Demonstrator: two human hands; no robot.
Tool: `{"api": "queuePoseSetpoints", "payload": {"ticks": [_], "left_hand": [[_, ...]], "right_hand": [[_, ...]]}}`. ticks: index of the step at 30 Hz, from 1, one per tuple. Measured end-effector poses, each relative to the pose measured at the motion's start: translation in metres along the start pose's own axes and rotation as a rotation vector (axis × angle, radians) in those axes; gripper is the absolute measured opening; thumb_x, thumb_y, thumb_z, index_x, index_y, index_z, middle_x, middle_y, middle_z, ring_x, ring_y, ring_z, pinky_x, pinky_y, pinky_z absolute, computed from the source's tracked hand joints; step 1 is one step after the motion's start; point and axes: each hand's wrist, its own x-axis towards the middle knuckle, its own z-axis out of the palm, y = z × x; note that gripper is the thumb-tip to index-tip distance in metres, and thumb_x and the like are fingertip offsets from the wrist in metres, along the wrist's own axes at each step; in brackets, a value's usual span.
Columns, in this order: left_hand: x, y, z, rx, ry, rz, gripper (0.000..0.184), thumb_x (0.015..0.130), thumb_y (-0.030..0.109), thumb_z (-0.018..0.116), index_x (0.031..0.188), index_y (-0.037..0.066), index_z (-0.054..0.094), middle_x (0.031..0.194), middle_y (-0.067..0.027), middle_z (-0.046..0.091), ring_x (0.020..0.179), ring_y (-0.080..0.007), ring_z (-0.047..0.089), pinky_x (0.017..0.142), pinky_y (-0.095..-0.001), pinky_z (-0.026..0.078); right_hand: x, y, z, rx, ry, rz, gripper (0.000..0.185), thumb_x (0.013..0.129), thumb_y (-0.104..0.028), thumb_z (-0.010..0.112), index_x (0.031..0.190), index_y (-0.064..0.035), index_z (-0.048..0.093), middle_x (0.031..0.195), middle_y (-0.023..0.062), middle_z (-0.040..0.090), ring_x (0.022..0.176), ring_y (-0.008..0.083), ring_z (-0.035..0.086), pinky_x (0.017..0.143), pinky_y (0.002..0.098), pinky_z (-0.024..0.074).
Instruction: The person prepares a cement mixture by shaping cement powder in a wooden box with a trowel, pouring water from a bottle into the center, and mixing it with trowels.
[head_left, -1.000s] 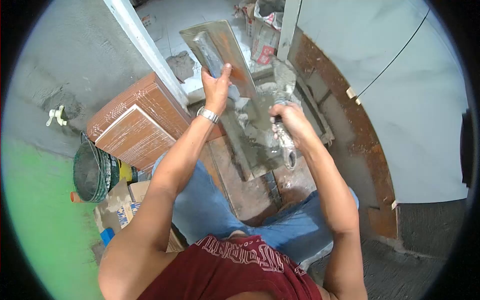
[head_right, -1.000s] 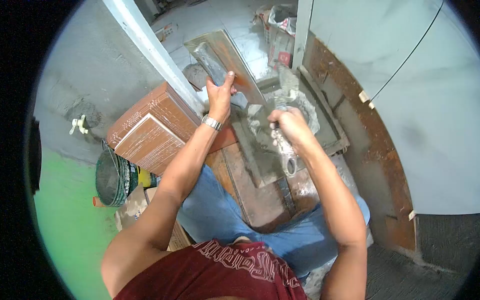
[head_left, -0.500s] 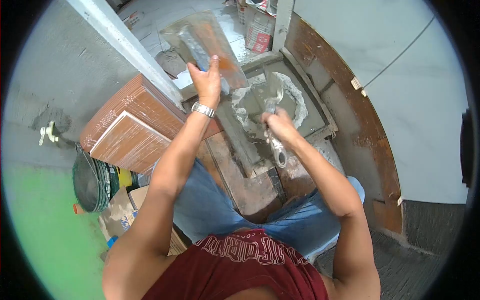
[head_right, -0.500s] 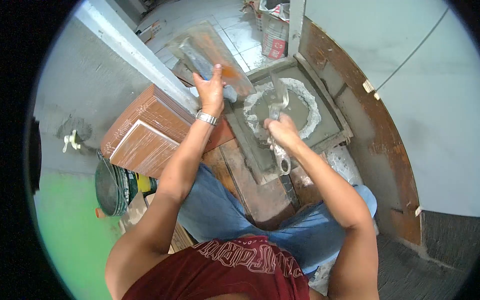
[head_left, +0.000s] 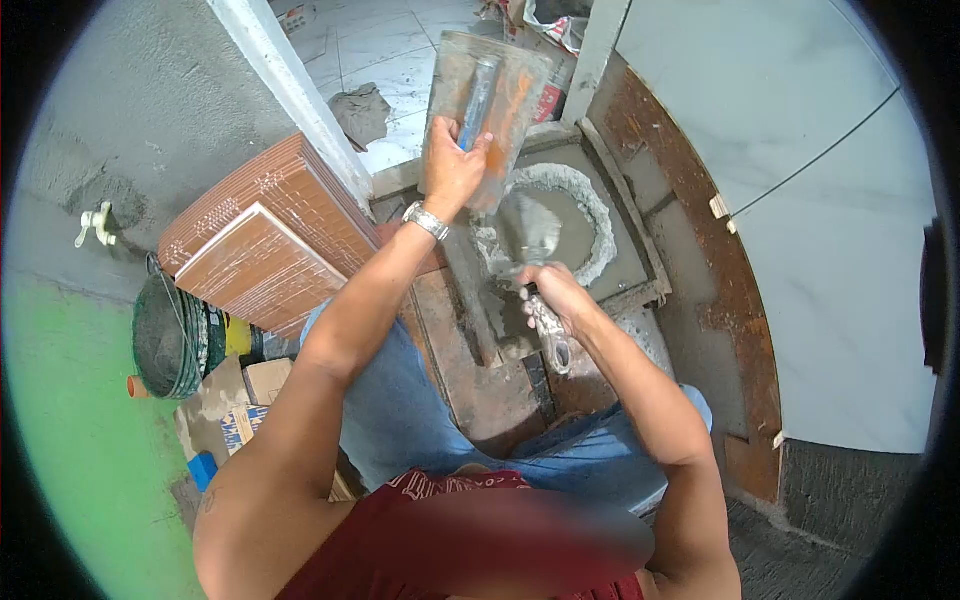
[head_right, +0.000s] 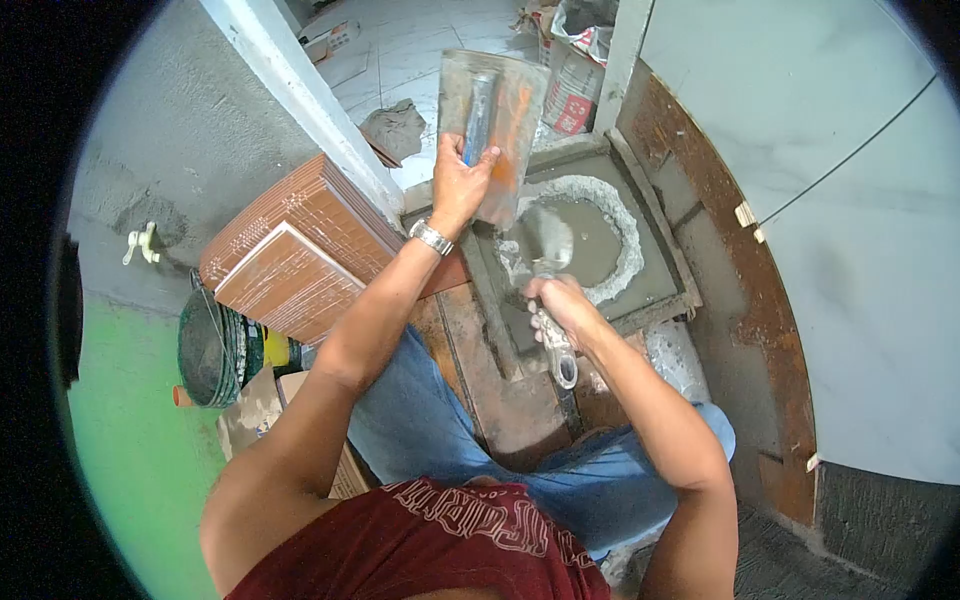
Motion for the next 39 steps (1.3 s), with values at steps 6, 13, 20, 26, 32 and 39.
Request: {"api": "queuePoseSetpoints", "payload": {"ticks": [6,13,20,26,32,39], "left_hand": [[0.011,-0.009,-0.031,0.245,-0.377,0.092,0.045,0.083,0.024,0.078,0.110,0.002,0.050,0.099,-0.0175,0.065,0.091,-0.0321,0.066,0.081,-0.0415,0.050],[0.007,-0.013,-0.040,0.302,-0.709,0.094,0.044,0.080,0.023,0.079,0.113,0.003,0.058,0.105,-0.0203,0.070,0.099,-0.0351,0.067,0.086,-0.0419,0.050],[0.014,-0.022,-0.042,0.265,-0.821,0.103,0.048,0.080,0.026,0.078,0.118,0.002,0.058,0.111,-0.0215,0.068,0.103,-0.0355,0.066,0.089,-0.0424,0.050],[-0.001,-0.017,-0.033,0.168,-0.980,0.203,0.045,0.080,0.024,0.077,0.117,0.005,0.060,0.109,-0.0217,0.069,0.102,-0.0370,0.066,0.088,-0.0433,0.050],[-0.007,-0.002,-0.042,0.505,-0.939,0.267,0.030,0.080,0.022,0.079,0.100,0.009,0.061,0.091,-0.0134,0.069,0.091,-0.0337,0.066,0.075,-0.0446,0.048],[-0.013,0.005,-0.029,0.563,-0.927,0.288,0.028,0.077,0.021,0.079,0.096,0.010,0.062,0.087,-0.0130,0.069,0.090,-0.0356,0.065,0.075,-0.0466,0.049]], "right_hand": [[-0.019,-0.059,-0.060,-0.850,0.495,-0.629,0.042,0.087,-0.034,0.061,0.106,0.0029,0.058,0.085,0.0245,0.067,0.081,0.0315,0.067,0.076,0.0423,0.0508],[-0.009,-0.062,-0.100,-0.820,0.382,-0.464,0.036,0.081,-0.030,0.061,0.093,0.0038,0.064,0.077,0.0154,0.066,0.069,0.0242,0.063,0.068,0.0394,0.0498],[0.009,-0.046,-0.107,-0.550,0.135,-0.372,0.017,0.083,-0.018,0.058,0.075,-0.0034,0.057,0.059,0.0039,0.054,0.049,0.0133,0.051,0.048,0.0307,0.0403],[0.042,-0.038,-0.115,-0.693,0.263,-0.298,0.034,0.079,-0.028,0.062,0.088,0.0048,0.063,0.079,0.0152,0.067,0.078,0.0269,0.067,0.073,0.0389,0.0511],[0.004,-0.072,-0.126,-1.117,0.406,-0.316,0.051,0.080,-0.033,0.061,0.107,0.0089,0.064,0.104,0.0339,0.067,0.103,0.0427,0.066,0.091,0.0445,0.0499],[0.002,-0.047,-0.077,-1.505,0.386,-0.324,0.049,0.086,-0.037,0.061,0.112,0.0045,0.063,0.102,0.0339,0.066,0.102,0.0443,0.066,0.092,0.0513,0.0501]]}}
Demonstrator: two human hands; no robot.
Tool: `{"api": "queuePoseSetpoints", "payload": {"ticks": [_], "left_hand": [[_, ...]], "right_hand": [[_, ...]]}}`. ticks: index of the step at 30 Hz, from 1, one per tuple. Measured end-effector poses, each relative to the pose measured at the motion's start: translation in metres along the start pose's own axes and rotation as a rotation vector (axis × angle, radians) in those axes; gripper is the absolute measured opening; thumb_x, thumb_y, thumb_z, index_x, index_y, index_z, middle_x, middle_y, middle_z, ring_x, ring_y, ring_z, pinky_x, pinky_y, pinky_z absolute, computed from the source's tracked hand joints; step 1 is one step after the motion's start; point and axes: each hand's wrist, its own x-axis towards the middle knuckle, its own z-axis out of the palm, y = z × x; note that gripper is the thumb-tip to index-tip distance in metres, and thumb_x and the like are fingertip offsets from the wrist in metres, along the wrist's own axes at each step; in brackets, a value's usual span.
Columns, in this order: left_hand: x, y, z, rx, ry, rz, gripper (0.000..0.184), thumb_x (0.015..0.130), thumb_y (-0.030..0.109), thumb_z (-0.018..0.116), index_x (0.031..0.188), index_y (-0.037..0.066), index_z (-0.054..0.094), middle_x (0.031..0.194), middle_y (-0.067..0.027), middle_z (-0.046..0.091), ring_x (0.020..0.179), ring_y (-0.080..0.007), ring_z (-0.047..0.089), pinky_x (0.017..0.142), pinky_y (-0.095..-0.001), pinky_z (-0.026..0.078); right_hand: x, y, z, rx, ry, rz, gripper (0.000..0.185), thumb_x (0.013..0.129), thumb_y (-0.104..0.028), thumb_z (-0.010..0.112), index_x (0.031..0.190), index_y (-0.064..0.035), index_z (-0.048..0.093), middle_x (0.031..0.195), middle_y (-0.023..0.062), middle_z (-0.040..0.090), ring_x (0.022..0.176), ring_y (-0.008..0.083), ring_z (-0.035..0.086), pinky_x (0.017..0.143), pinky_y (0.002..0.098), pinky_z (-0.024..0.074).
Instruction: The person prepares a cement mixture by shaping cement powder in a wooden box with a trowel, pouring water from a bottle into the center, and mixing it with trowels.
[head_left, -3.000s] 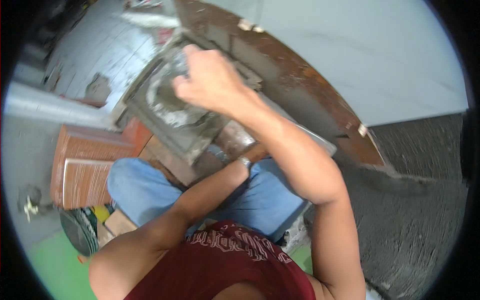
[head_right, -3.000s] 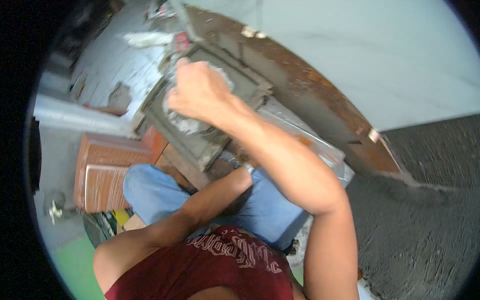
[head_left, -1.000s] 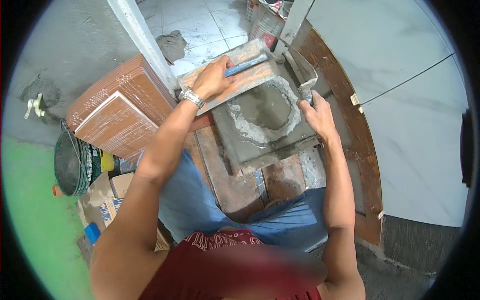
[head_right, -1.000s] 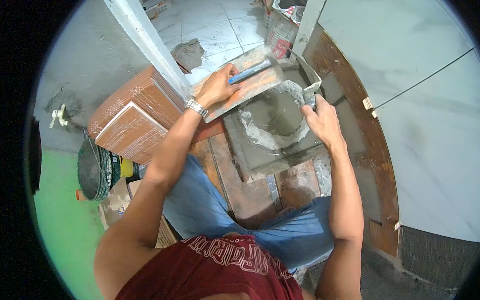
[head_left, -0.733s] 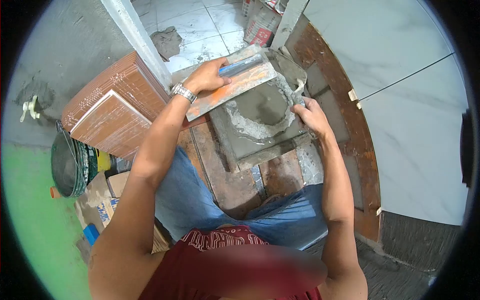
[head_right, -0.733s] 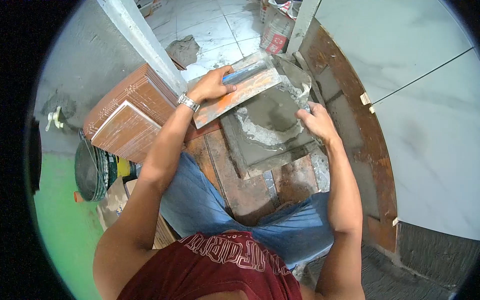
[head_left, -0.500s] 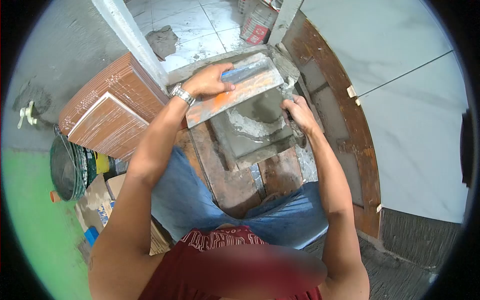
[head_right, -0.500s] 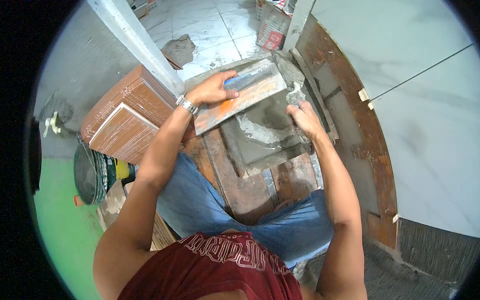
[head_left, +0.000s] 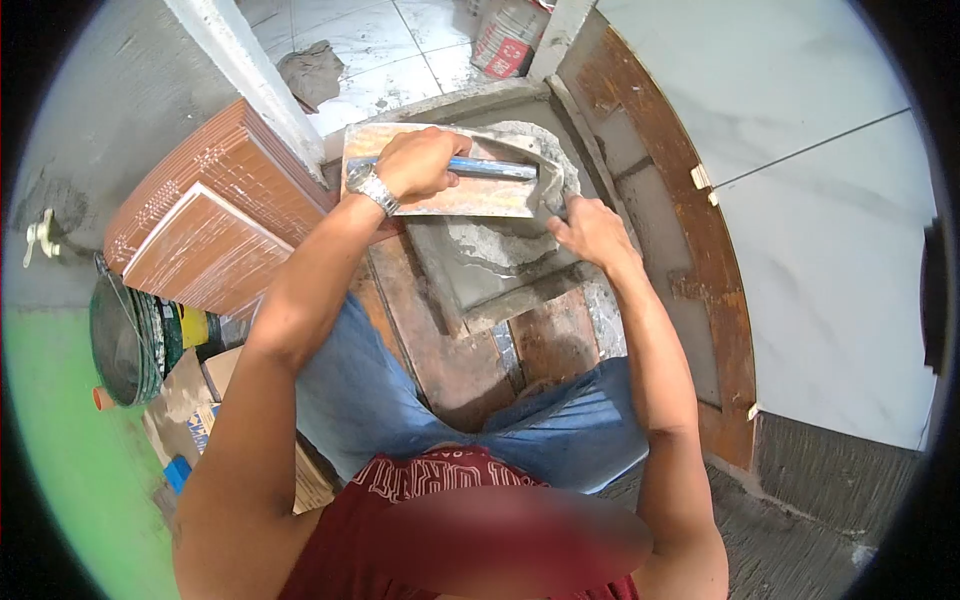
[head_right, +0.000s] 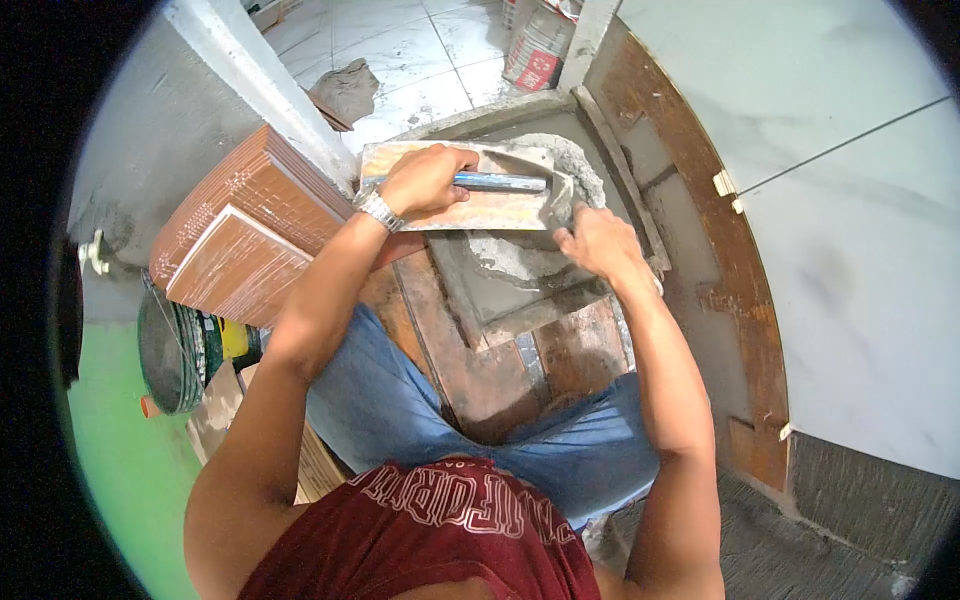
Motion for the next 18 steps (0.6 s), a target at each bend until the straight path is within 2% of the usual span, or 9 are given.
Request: {"api": "queuePoseSetpoints", "payload": {"ticks": [9,12,14,15,16,18], "left_hand": [[-0.005,-0.012,-0.004,0.066,-0.052,-0.048,0.027,0.076,0.019,0.078,0.099,0.012,0.066,0.095,-0.0113,0.071,0.095,-0.0330,0.067,0.078,-0.0458,0.050],[-0.001,-0.036,0.007,0.052,0.042,-0.025,0.027,0.074,0.014,0.080,0.100,0.014,0.069,0.091,-0.0083,0.071,0.099,-0.0297,0.065,0.085,-0.0451,0.045],[-0.001,-0.035,0.000,0.088,-0.008,-0.001,0.027,0.073,0.011,0.080,0.097,0.016,0.071,0.090,-0.0061,0.071,0.099,-0.0275,0.064,0.088,-0.0435,0.041],[0.000,-0.035,-0.004,0.111,-0.035,0.017,0.027,0.072,0.010,0.080,0.096,0.016,0.071,0.089,-0.0049,0.071,0.099,-0.0264,0.064,0.089,-0.0427,0.040],[0.002,-0.042,0.003,0.065,0.038,0.070,0.026,0.069,0.006,0.079,0.091,0.018,0.072,0.086,-0.0013,0.070,0.097,-0.0235,0.062,0.090,-0.0402,0.035],[0.005,-0.045,0.004,0.069,0.080,0.208,0.026,0.067,0.005,0.079,0.089,0.018,0.073,0.084,-0.0001,0.069,0.096,-0.0228,0.060,0.092,-0.0403,0.034]], "right_hand": [[0.021,0.046,0.014,0.001,0.039,0.181,0.047,0.086,-0.037,0.066,0.115,-0.0003,0.064,0.110,0.0252,0.069,0.105,0.0412,0.066,0.092,0.0491,0.0512],[0.001,0.042,-0.030,0.011,0.018,0.104,0.045,0.081,-0.030,0.072,0.117,-0.0048,0.066,0.108,0.0213,0.071,0.104,0.0367,0.068,0.093,0.0472,0.0518],[-0.004,0.049,-0.051,-0.001,-0.051,0.085,0.048,0.073,-0.020,0.077,0.118,-0.0077,0.068,0.104,0.0199,0.072,0.103,0.0330,0.069,0.092,0.0452,0.0519],[-0.004,0.056,-0.052,-0.005,-0.070,0.089,0.049,0.072,-0.019,0.078,0.119,-0.0075,0.068,0.105,0.0201,0.072,0.104,0.0332,0.069,0.092,0.0449,0.0518],[-0.005,0.063,-0.048,-0.004,-0.087,0.098,0.051,0.071,-0.018,0.079,0.120,-0.0073,0.068,0.105,0.0204,0.072,0.104,0.0335,0.069,0.092,0.0446,0.0517],[-0.003,0.072,-0.042,0.072,-0.131,0.097,0.056,0.068,-0.017,0.083,0.121,-0.0066,0.069,0.106,0.0213,0.072,0.104,0.0345,0.068,0.092,0.0434,0.0516]]}}
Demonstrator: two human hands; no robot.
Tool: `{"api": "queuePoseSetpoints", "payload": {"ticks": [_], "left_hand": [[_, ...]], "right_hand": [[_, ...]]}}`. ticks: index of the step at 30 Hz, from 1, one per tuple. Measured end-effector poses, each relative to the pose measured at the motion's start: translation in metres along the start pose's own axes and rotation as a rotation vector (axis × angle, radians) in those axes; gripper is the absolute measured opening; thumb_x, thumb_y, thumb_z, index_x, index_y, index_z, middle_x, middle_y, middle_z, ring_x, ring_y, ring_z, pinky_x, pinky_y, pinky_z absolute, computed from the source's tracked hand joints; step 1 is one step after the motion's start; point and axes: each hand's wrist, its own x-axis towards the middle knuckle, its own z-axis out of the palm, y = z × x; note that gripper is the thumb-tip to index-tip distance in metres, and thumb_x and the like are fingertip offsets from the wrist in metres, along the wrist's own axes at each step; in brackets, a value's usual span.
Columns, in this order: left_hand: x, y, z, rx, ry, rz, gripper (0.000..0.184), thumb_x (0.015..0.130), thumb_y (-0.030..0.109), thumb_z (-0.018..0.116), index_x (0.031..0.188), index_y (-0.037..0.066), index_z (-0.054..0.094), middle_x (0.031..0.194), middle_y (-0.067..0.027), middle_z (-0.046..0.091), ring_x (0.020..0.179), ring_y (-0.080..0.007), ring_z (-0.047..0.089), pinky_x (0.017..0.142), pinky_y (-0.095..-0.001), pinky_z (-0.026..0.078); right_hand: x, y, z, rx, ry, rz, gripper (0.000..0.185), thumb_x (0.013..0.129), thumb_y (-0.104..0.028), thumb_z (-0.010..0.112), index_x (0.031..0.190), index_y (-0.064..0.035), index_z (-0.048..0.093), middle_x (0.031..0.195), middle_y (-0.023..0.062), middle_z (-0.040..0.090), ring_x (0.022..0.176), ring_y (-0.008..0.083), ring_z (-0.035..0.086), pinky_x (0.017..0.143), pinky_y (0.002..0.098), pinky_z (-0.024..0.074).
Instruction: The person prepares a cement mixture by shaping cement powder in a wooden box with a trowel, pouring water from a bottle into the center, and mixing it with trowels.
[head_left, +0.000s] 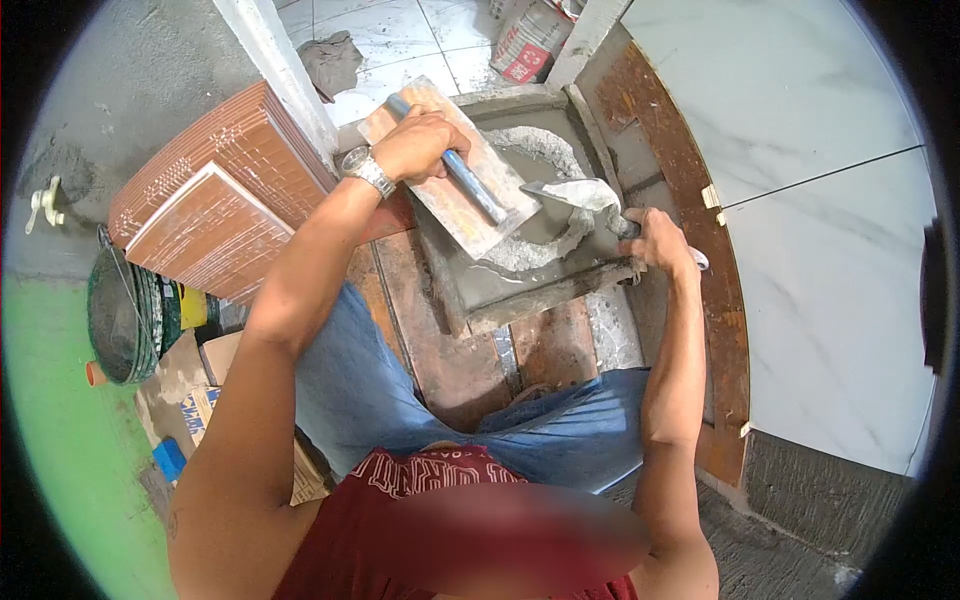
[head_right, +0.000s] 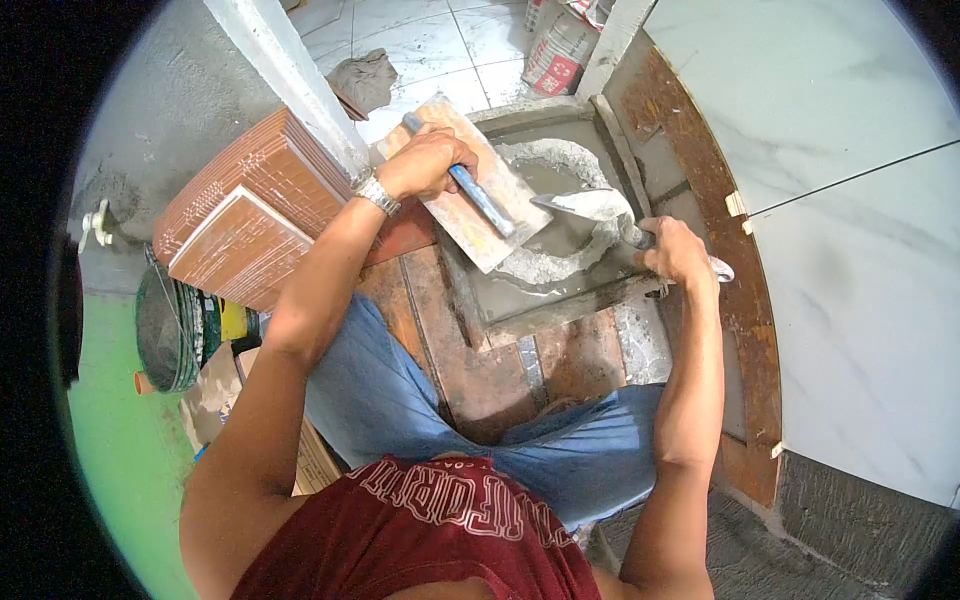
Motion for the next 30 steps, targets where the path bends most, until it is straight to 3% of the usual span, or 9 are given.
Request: {"api": "queuePoseSetpoints", "payload": {"ticks": [5,10,13,18,21,22,25,28,30], "left_hand": [[0.006,0.024,-0.003,-0.059,-0.017,0.202,0.033,0.066,0.001,0.075,0.093,0.019,0.074,0.088,0.0008,0.070,0.099,-0.0229,0.057,0.096,-0.0410,0.033],[0.000,0.065,-0.001,-0.029,-0.026,0.367,0.032,0.072,-0.005,0.061,0.092,0.017,0.073,0.087,0.0010,0.067,0.095,-0.0231,0.056,0.097,-0.0407,0.034],[-0.003,0.079,0.004,-0.056,-0.057,0.487,0.025,0.071,0.001,0.068,0.091,0.015,0.071,0.084,0.0022,0.063,0.092,-0.0208,0.055,0.097,-0.0398,0.031],[-0.011,0.091,0.009,-0.127,-0.151,0.480,0.035,0.070,-0.004,0.061,0.095,0.017,0.071,0.091,0.0011,0.065,0.104,-0.0218,0.056,0.098,-0.0407,0.032],[-0.008,0.069,-0.004,-0.166,-0.031,0.421,0.036,0.070,-0.003,0.060,0.098,0.018,0.071,0.096,0.0013,0.066,0.107,-0.0222,0.056,0.098,-0.0410,0.032],[-0.005,0.055,-0.005,-0.132,0.048,0.368,0.031,0.078,0.001,0.065,0.102,0.018,0.071,0.101,0.0028,0.068,0.104,-0.0194,0.059,0.100,-0.0411,0.031],[0.003,0.027,-0.015,-0.161,0.265,0.280,0.027,0.080,0.004,0.066,0.103,0.018,0.070,0.100,0.0019,0.068,0.105,-0.0196,0.059,0.097,-0.0380,0.035],[0.002,0.015,-0.031,-0.150,0.283,0.180,0.024,0.079,0.011,0.071,0.102,0.018,0.070,0.100,0.0012,0.069,0.104,-0.0219,0.059,0.096,-0.0365,0.036],[0.003,0.001,-0.026,-0.154,0.354,0.159,0.023,0.079,0.014,0.074,0.101,0.018,0.069,0.098,0.0009,0.068,0.104,-0.0227,0.059,0.096,-0.0372,0.035]], "right_hand": [[0.008,-0.021,0.008,0.052,0.044,-0.075,0.056,0.070,-0.022,0.084,0.121,-0.0027,0.068,0.108,0.0236,0.070,0.107,0.0373,0.067,0.093,0.0437,0.0508],[0.022,-0.026,0.020,0.045,0.148,-0.106,0.058,0.072,-0.025,0.083,0.123,-0.0031,0.066,0.112,0.0248,0.069,0.111,0.0386,0.064,0.095,0.0450,0.0500],[0.037,-0.032,0.025,0.047,0.158,-0.094,0.058,0.074,-0.028,0.083,0.124,-0.0027,0.066,0.113,0.0252,0.068,0.112,0.0383,0.064,0.096,0.0451,0.0498],[0.055,-0.035,0.041,0.035,0.233,0.050,0.052,0.077,-0.035,0.078,0.116,-0.0014,0.068,0.112,0.0257,0.068,0.111,0.0388,0.065,0.094,0.0454,0.0508],[0.055,-0.035,0.035,0.261,0.375,0.015,0.047,0.079,-0.036,0.072,0.109,0.0004,0.068,0.107,0.0257,0.070,0.106,0.0385,0.066,0.091,0.0449,0.0509],[0.050,-0.037,0.029,0.370,0.424,-0.021,0.046,0.079,-0.035,0.070,0.107,0.0011,0.068,0.104,0.0257,0.070,0.104,0.0382,0.067,0.090,0.0447,0.0508],[0.025,-0.034,0.000,0.396,0.345,-0.118,0.038,0.077,-0.028,0.065,0.097,0.0036,0.066,0.089,0.0190,0.071,0.086,0.0308,0.068,0.079,0.0411,0.0512],[-0.002,-0.025,-0.020,0.548,0.147,-0.204,0.022,0.073,-0.020,0.060,0.078,0.0014,0.059,0.069,0.0048,0.059,0.065,0.0168,0.054,0.062,0.0339,0.0432],[-0.010,-0.020,-0.029,0.636,-0.001,-0.249,0.014,0.071,-0.016,0.058,0.072,-0.0021,0.056,0.067,0.0005,0.055,0.064,0.0108,0.051,0.057,0.0294,0.0396]]}}
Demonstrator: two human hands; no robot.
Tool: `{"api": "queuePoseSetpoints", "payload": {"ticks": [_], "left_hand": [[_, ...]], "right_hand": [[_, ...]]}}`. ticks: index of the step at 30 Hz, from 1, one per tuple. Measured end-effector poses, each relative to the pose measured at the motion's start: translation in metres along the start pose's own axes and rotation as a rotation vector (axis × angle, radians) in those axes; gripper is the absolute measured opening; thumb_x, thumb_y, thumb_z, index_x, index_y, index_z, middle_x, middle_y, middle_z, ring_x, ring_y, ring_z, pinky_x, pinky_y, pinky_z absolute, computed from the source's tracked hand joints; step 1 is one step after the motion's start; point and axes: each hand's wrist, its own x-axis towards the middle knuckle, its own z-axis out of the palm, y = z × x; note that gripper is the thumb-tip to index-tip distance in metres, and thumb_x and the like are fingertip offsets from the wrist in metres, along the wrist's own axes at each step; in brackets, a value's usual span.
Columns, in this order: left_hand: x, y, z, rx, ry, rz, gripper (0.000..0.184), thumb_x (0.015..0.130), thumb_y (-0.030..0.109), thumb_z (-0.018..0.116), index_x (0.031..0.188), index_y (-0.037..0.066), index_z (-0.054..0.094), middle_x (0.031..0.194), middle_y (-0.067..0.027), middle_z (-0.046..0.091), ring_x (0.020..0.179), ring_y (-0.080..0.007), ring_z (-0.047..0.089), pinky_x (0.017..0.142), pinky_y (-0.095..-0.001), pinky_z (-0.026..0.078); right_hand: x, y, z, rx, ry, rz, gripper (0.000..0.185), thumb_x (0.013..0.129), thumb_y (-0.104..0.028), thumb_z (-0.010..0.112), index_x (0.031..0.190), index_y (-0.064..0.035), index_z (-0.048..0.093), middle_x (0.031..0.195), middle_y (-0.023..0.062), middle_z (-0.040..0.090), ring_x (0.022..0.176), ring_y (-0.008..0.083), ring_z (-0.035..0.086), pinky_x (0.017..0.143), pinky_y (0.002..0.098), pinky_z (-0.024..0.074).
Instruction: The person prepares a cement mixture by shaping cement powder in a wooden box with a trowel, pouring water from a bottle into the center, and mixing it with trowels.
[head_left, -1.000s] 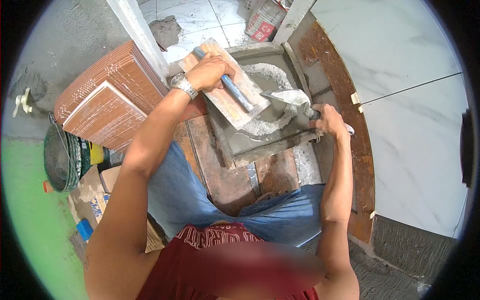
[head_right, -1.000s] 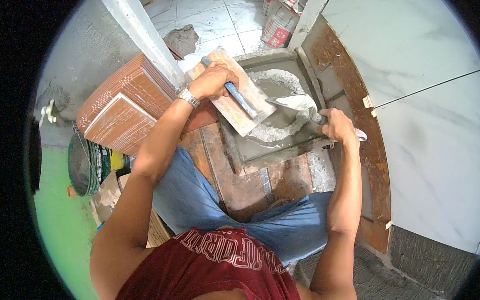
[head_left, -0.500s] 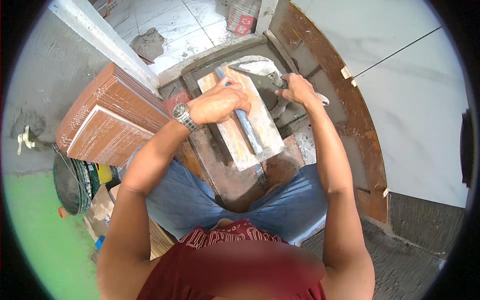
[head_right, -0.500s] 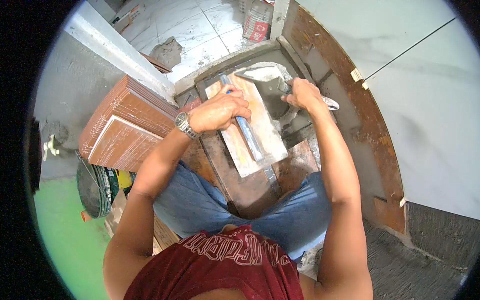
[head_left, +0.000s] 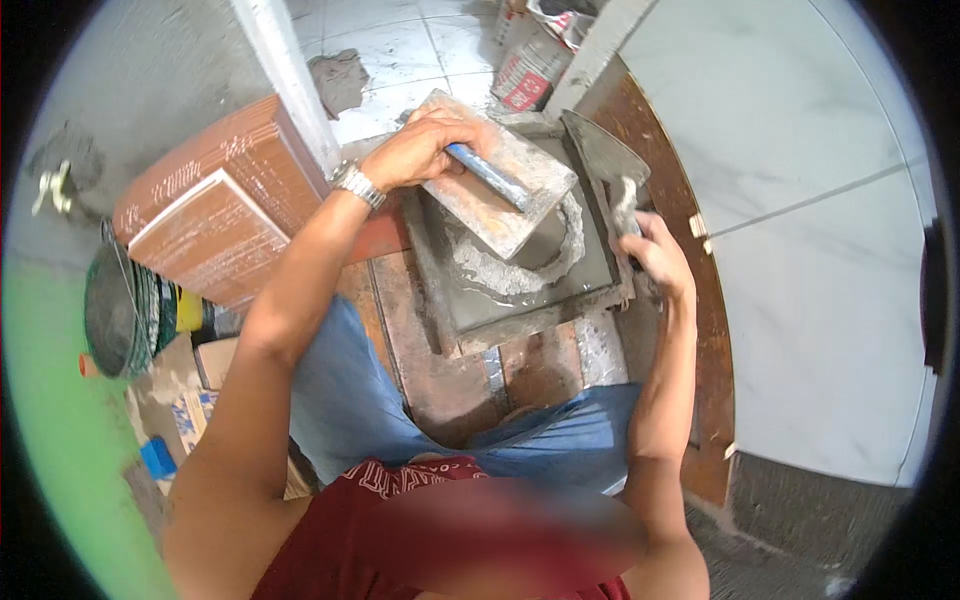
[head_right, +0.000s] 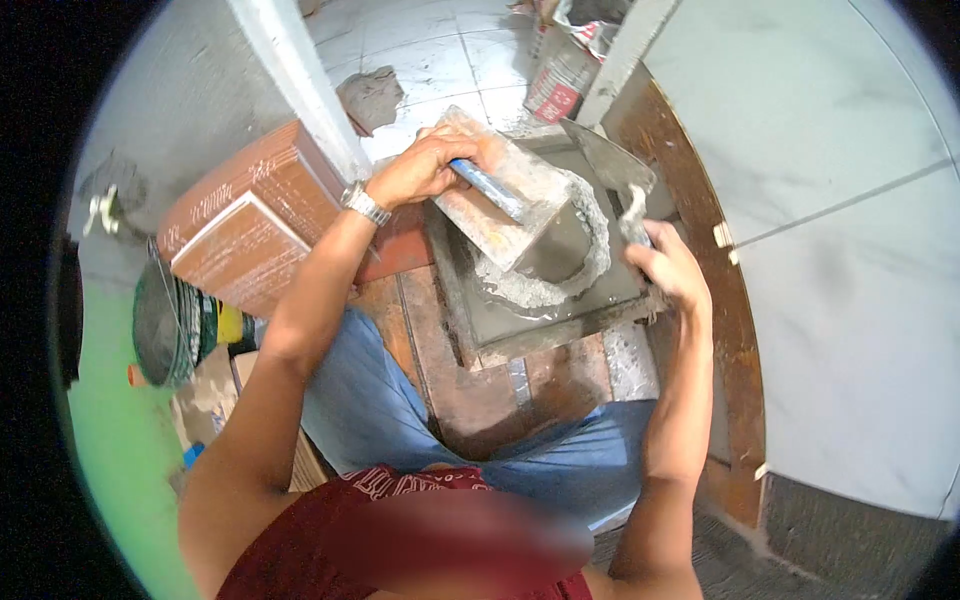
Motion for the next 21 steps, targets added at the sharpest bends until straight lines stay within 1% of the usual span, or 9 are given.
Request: {"api": "queuePoseSetpoints", "payload": {"ticks": [4,8,9,10,11,12,15,18,21], "left_hand": [[0.001,-0.003,-0.001,-0.016,-0.026,-0.034,0.031,0.076,0.000,0.064,0.102,0.017,0.069,0.100,-0.0007,0.067,0.107,-0.0244,0.057,0.101,-0.0401,0.032],[0.005,0.031,0.008,-0.067,-0.075,0.058,0.047,0.068,-0.009,0.053,0.104,0.017,0.069,0.101,-0.0019,0.065,0.112,-0.0250,0.054,0.105,-0.0459,0.029],[0.007,0.039,0.016,-0.110,-0.073,0.162,0.045,0.068,-0.007,0.056,0.104,0.016,0.069,0.100,-0.0021,0.063,0.112,-0.0253,0.054,0.106,-0.0458,0.028],[0.006,0.053,0.021,-0.126,-0.087,0.217,0.045,0.068,-0.007,0.056,0.104,0.016,0.069,0.098,-0.0022,0.063,0.111,-0.0255,0.054,0.106,-0.0453,0.028],[0.006,0.068,0.023,-0.144,-0.103,0.273,0.045,0.067,-0.006,0.057,0.104,0.016,0.069,0.097,-0.0023,0.062,0.109,-0.0257,0.054,0.106,-0.0447,0.028],[0.005,0.081,0.024,-0.188,-0.162,0.287,0.045,0.066,-0.007,0.057,0.103,0.015,0.069,0.099,-0.0032,0.061,0.105,-0.0266,0.055,0.106,-0.0437,0.028],[0.006,0.098,0.023,-0.283,-0.313,0.284,0.045,0.065,-0.006,0.056,0.103,0.014,0.068,0.099,-0.0048,0.060,0.103,-0.0280,0.054,0.107,-0.0423,0.027],[0.008,0.084,0.017,-0.425,-0.054,0.149,0.040,0.069,-0.004,0.059,0.106,0.010,0.064,0.098,-0.0053,0.063,0.101,-0.0243,0.058,0.095,-0.0383,0.042],[0.010,0.036,0.016,-0.466,0.107,-0.268,0.037,0.086,0.019,0.073,0.117,0.004,0.059,0.111,-0.0104,0.068,0.102,-0.0233,0.065,0.088,-0.0377,0.051]], "right_hand": [[-0.006,-0.012,0.011,0.216,-0.148,-0.003,0.009,0.070,-0.012,0.056,0.069,-0.0031,0.055,0.062,0.0009,0.054,0.057,0.0105,0.050,0.052,0.0283,0.0382],[0.018,0.004,0.031,0.041,-0.116,0.010,0.011,0.074,-0.013,0.055,0.070,-0.0025,0.055,0.057,0.0004,0.051,0.046,0.0102,0.044,0.045,0.0280,0.0339],[0.029,0.020,0.032,-0.016,-0.155,0.102,0.023,0.078,-0.018,0.056,0.084,0.0029,0.063,0.074,0.0110,0.064,0.063,0.0199,0.060,0.059,0.0332,0.0470],[0.042,0.058,0.045,-0.145,0.136,-0.144,0.039,0.082,-0.025,0.057,0.103,0.0066,0.066,0.106,0.0231,0.066,0.100,0.0321,0.064,0.088,0.0400,0.0489],[0.048,0.049,0.042,-0.161,0.026,0.030,0.052,0.084,-0.030,0.058,0.118,0.0090,0.062,0.132,0.0294,0.054,0.127,0.0377,0.049,0.109,0.0411,0.0359],[0.060,0.069,0.050,-0.237,0.166,-0.045,0.050,0.083,-0.030,0.059,0.112,0.0099,0.064,0.120,0.0297,0.062,0.115,0.0379,0.059,0.099,0.0415,0.0442],[0.079,0.084,0.052,-0.318,0.023,0.069,0.042,0.081,-0.026,0.062,0.104,0.0092,0.068,0.090,0.0214,0.071,0.080,0.0294,0.068,0.072,0.0390,0.0514],[0.104,0.156,0.050,0.066,-0.003,-0.112,0.039,0.081,-0.022,0.062,0.105,0.0083,0.069,0.091,0.0185,0.072,0.079,0.0222,0.066,0.071,0.0362,0.0505],[0.061,0.050,0.045,0.078,0.455,0.124,0.034,0.084,-0.021,0.062,0.102,0.0066,0.069,0.083,0.0149,0.072,0.073,0.0188,0.066,0.068,0.0358,0.0499]]}}
